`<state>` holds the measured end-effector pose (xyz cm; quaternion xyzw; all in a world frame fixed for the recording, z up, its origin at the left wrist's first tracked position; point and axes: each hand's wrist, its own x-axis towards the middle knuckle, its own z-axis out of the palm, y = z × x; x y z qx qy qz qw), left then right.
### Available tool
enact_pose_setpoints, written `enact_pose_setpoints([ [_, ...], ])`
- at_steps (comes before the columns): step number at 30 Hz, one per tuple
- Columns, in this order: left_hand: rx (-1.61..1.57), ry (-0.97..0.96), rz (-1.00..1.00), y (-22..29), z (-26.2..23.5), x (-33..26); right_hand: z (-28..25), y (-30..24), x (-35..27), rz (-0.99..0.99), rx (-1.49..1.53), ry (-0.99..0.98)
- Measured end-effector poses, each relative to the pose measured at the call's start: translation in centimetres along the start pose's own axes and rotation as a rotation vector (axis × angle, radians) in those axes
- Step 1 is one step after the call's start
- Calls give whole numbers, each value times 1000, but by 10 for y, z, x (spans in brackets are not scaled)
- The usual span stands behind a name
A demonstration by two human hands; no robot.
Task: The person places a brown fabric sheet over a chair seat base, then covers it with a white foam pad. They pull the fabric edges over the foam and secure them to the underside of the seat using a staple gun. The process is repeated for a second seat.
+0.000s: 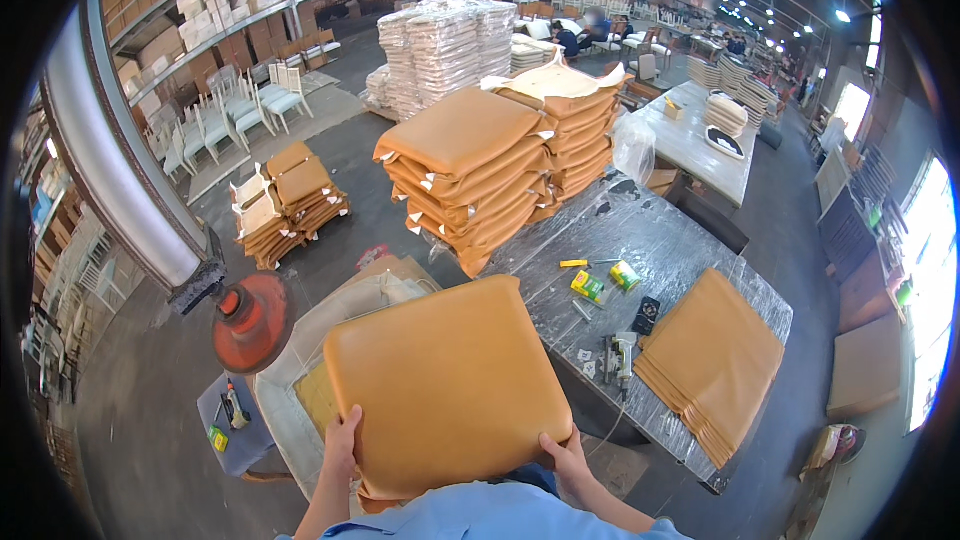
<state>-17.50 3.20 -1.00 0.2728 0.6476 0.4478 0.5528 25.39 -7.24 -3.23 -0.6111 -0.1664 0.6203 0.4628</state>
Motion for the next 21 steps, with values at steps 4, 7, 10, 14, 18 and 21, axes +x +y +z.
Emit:
enact_pose_setpoints([
  [4,-359,-226,-99,10,19,26,-49,-8,40,-179,-247,149],
  [7,-432,-244,-164,9,-1,20,-37,-33,58,-146,-235,14],
  [10,-444,-327,-162,14,9,22,-46,-40,67,-83,-109,-167],
  [14,-365,-348,-91,24,21,17,-46,-27,53,-55,109,-197],
  [18,-308,-448,14,45,66,1,-78,-22,22,110,40,-125],
  [21,-177,-671,131,85,114,-14,-127,-64,12,31,-527,-162],
])
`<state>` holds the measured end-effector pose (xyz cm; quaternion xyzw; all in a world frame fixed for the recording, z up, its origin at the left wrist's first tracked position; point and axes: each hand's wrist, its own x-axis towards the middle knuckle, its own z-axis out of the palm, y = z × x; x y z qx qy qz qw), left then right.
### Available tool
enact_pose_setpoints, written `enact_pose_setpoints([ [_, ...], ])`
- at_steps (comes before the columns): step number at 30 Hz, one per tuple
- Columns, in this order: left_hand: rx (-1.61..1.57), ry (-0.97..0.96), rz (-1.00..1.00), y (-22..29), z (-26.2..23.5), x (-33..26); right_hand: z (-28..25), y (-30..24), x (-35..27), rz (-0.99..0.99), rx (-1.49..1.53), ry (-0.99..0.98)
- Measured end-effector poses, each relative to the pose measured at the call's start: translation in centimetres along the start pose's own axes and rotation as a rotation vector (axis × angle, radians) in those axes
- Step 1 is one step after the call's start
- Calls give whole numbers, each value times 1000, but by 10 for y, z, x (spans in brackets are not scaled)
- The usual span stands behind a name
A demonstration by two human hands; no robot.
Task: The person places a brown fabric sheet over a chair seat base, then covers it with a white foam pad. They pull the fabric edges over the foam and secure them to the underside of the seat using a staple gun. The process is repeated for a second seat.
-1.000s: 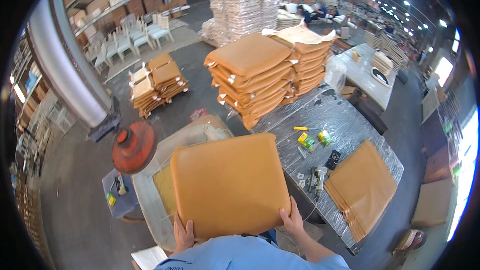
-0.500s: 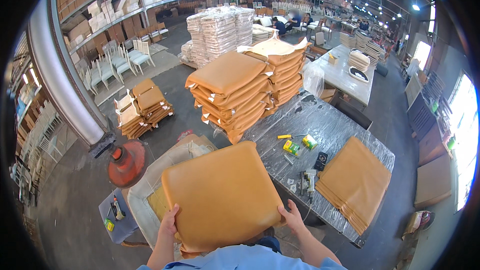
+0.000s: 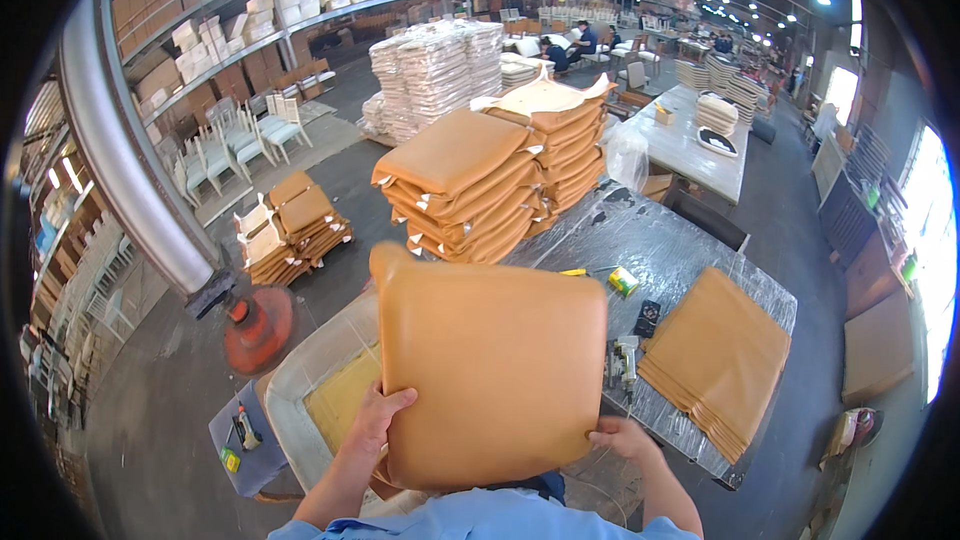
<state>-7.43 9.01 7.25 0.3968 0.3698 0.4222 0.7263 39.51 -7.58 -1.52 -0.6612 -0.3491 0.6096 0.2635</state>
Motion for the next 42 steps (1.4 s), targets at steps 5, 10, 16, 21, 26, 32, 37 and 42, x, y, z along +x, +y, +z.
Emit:
enact_pose_setpoints([
  [5,694,-270,124,88,62,-8,-57,-159,-72,-613,-648,751],
  [10,810,-964,276,156,135,61,-88,-205,-185,-486,-341,72],
  [16,1053,-687,535,151,198,188,-22,-100,-182,-434,419,300],
  [21,915,-228,668,61,162,211,-18,-48,-209,-463,552,695],
  [26,1208,-6,393,-69,19,191,-31,-29,-215,-382,617,1000],
  [32,1402,375,332,-123,4,205,-71,-44,-174,-460,710,1090],
  [37,1471,450,262,-126,27,224,-122,-89,-90,-599,933,869],
  [42,1435,526,232,-115,26,238,-184,-182,41,-819,926,723],
])
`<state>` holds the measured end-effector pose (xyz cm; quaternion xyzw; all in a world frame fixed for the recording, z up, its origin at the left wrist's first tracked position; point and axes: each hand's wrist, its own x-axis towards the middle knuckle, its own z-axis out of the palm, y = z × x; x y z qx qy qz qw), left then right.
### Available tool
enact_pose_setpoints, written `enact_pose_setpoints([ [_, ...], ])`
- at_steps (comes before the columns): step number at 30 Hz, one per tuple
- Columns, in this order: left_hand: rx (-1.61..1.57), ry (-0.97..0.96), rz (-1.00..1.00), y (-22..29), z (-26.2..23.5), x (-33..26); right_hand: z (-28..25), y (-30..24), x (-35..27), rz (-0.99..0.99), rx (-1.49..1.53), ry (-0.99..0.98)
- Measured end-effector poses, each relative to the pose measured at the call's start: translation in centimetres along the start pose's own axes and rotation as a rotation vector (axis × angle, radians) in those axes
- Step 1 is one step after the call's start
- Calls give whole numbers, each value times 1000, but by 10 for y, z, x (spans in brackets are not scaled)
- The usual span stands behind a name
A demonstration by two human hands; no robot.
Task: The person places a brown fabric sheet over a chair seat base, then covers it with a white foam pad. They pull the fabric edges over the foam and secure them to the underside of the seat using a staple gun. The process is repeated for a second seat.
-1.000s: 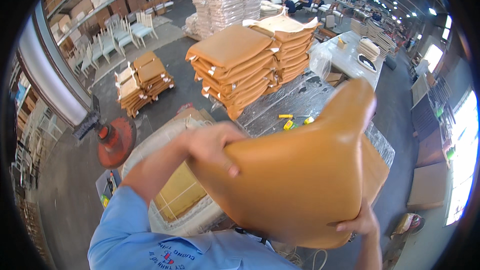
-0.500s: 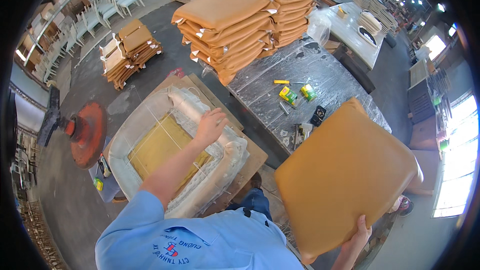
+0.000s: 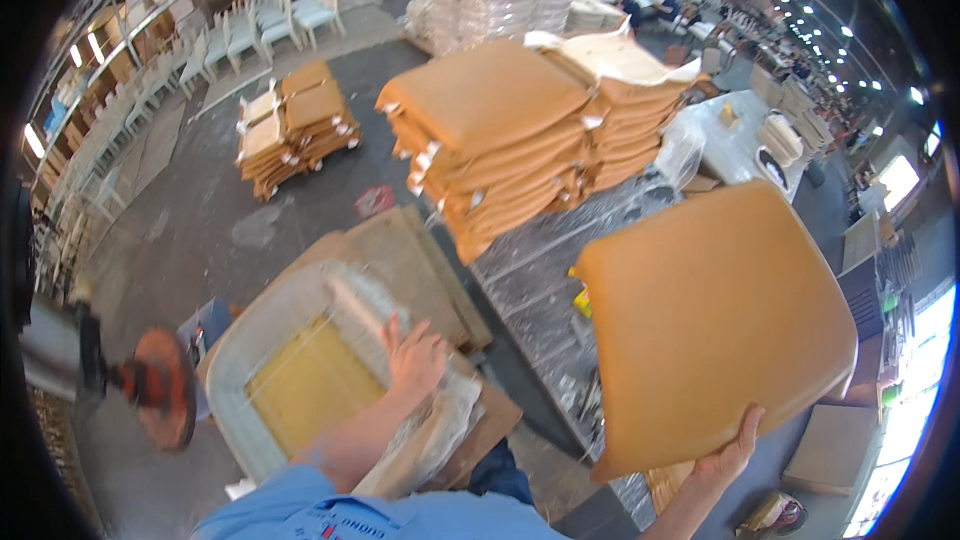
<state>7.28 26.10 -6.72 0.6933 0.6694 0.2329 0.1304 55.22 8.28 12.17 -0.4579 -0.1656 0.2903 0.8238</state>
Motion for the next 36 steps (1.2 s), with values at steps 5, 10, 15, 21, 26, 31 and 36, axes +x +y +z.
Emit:
enact_pose_setpoints([
  [5,11,97,-16,0,-2,18,95,69,145,15,273,-121],
  [10,17,124,-65,-1,-1,40,208,108,269,-18,332,-185],
  [15,81,125,-148,-8,2,54,343,120,371,-55,326,-166],
  [21,87,103,-169,-15,8,64,470,113,514,-117,358,-417],
  [26,77,71,-176,-25,13,52,484,189,613,182,-47,-260],
  [31,109,32,-212,-19,9,61,427,306,614,388,-231,-28],
  [36,256,4,-159,-23,8,62,446,336,589,409,-269,-142],
])
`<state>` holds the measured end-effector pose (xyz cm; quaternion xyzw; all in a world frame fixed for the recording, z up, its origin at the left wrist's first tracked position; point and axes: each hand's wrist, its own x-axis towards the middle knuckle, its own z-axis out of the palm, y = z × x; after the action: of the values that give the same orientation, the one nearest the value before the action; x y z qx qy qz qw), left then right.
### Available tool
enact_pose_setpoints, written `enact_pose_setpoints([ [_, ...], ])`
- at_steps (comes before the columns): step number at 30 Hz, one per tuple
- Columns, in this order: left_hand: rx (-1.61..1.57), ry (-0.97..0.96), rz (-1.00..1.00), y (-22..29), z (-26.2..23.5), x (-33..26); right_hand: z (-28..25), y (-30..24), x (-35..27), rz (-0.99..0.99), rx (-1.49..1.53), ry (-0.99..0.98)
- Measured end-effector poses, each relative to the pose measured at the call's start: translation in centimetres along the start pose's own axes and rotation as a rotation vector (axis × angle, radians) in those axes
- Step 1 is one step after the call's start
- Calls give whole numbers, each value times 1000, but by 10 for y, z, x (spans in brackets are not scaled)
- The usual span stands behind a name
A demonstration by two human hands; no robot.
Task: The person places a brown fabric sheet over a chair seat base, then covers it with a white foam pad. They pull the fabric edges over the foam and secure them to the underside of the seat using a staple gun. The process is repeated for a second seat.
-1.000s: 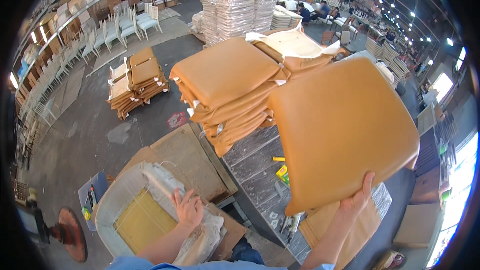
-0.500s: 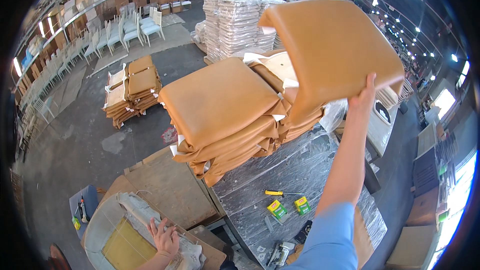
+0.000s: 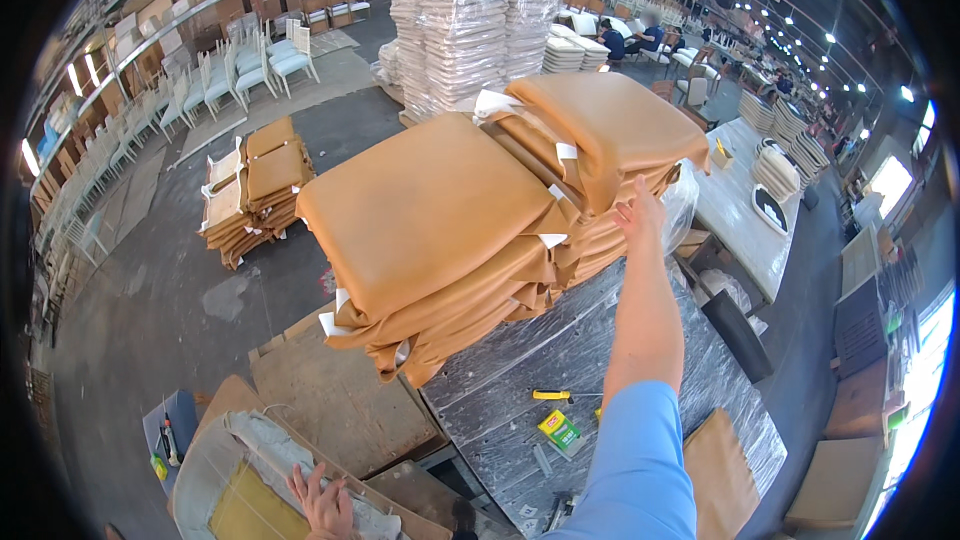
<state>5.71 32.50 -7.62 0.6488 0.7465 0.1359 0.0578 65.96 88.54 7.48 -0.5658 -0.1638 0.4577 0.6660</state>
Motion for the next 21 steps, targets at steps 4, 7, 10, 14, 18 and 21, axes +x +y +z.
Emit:
enact_pose_setpoints([
  [4,42,13,23,-1,5,1,17,-12,8,-42,-13,22],
  [7,58,-35,35,-1,1,-1,26,-8,25,-55,7,151],
  [10,-8,-41,28,-1,5,3,30,-15,42,-118,83,162],
  [14,-38,-53,-13,5,-5,-11,47,-3,56,-12,135,32],
  [18,-134,-41,25,0,9,-13,69,-39,63,-146,315,84],
  [21,-138,20,64,1,8,-16,100,-62,48,-254,440,-64],
])
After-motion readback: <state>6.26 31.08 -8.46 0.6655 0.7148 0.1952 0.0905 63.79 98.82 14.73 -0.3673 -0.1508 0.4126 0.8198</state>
